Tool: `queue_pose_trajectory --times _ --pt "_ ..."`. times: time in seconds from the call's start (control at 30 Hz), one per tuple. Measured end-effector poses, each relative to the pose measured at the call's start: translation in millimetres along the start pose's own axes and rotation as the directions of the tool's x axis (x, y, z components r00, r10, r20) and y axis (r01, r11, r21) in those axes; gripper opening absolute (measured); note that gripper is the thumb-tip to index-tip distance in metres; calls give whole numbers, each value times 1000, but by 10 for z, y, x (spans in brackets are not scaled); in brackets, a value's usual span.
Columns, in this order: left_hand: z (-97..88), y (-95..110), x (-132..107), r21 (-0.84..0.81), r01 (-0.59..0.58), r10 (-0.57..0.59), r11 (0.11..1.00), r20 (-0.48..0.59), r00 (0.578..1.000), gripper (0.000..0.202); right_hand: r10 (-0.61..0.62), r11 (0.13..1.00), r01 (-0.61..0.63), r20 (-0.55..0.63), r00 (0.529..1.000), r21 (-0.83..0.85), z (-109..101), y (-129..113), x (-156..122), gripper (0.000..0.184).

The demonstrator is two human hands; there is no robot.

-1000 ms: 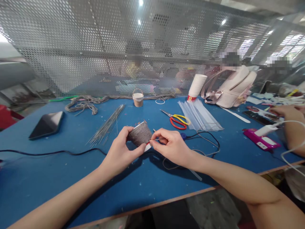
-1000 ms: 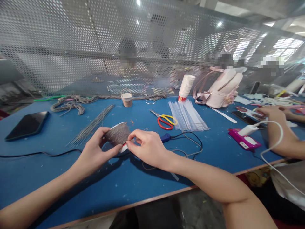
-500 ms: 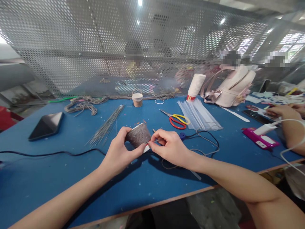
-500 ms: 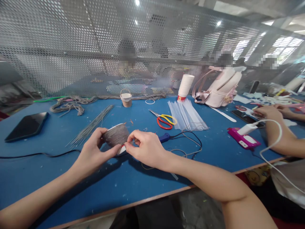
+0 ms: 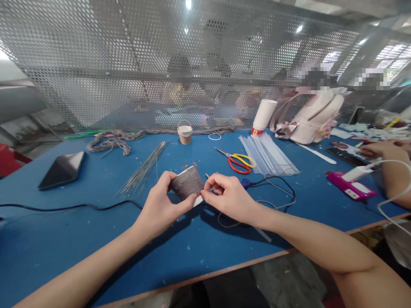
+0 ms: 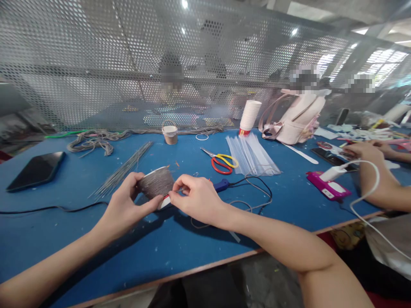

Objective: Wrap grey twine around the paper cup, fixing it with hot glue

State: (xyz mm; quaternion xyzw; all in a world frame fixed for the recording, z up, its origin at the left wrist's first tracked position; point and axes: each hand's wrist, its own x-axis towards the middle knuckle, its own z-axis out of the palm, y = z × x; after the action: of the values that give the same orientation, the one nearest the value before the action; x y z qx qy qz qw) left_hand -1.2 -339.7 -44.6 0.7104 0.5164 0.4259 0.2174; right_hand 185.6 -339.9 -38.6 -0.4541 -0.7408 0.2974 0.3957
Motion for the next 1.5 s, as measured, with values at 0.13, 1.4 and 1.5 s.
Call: queue_pose_trajectory --times 0.13,1.4,1.5 --pt "-5 -15 -7 10 -32 32 999 0 1000 31 22 1000 -22 2 1000 12 0 -2 4 11" --pt "-64 -20 12 -152 4 -3 988 9 1000 23 148 960 -158 59 987 233 -27 18 -11 49" --pt "-75 2 7 -227 4 7 974 46 999 20 73 980 -90 102 992 180 21 33 -48 68"
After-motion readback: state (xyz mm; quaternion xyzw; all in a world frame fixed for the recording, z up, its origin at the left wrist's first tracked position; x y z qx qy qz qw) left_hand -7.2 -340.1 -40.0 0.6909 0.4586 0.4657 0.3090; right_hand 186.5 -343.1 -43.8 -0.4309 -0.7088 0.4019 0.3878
